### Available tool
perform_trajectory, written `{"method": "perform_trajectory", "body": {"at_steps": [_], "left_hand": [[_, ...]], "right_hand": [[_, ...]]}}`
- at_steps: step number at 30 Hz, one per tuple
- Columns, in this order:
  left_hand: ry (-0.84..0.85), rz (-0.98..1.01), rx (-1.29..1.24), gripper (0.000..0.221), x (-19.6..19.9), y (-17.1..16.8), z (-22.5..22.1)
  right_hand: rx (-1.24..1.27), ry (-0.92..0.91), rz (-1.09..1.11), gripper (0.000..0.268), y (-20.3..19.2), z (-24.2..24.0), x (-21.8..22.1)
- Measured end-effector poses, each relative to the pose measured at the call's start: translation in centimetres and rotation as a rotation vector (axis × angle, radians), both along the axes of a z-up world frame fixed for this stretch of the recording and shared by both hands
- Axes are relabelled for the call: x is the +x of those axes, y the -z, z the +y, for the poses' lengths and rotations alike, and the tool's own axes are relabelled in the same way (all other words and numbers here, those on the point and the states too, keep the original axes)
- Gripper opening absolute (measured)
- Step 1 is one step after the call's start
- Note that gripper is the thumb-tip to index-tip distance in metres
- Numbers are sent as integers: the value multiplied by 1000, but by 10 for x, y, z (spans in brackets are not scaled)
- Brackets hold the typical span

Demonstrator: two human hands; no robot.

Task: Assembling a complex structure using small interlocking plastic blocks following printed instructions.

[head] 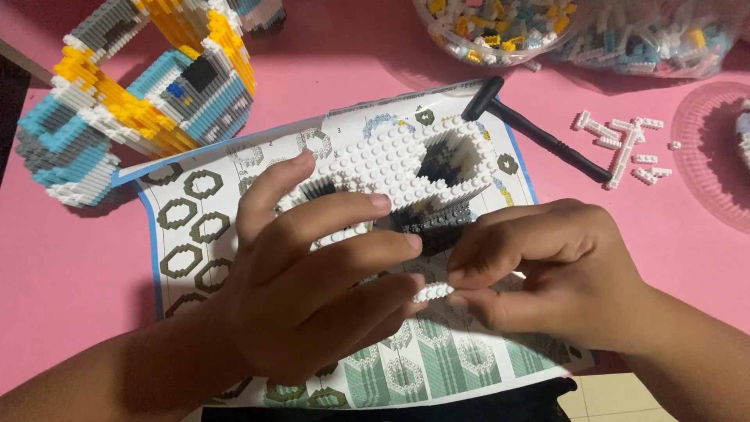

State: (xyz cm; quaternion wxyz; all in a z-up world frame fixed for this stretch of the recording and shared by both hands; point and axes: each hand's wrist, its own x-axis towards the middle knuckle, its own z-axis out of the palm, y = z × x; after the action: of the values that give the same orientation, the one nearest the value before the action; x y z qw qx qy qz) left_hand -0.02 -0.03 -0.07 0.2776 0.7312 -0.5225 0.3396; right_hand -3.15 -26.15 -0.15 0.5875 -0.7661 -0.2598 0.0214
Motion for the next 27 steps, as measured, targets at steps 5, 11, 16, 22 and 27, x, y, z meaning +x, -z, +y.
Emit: {"method": "perform_trajectory", "body": {"at_steps": [5, 11, 16, 22, 27], "left_hand": [[-45, 32, 52, 12, -4, -5, 2], [-220, 81, 138, 51, 11, 9, 16], [-145, 174, 56, 40, 21, 0, 21], [-167, 112, 58, 41, 21, 7, 31], [-176, -59, 15, 36, 16, 3, 26]], "right_hand": [[-19, -29, -93, 10, -4, -5, 2], [-106, -268, -140, 6, -14, -87, 45], [-878, 237, 122, 10, -30, -110, 64], [-618, 144, 82, 11, -24, -107, 63], [-281, 72, 47, 13, -23, -98, 56]]}}
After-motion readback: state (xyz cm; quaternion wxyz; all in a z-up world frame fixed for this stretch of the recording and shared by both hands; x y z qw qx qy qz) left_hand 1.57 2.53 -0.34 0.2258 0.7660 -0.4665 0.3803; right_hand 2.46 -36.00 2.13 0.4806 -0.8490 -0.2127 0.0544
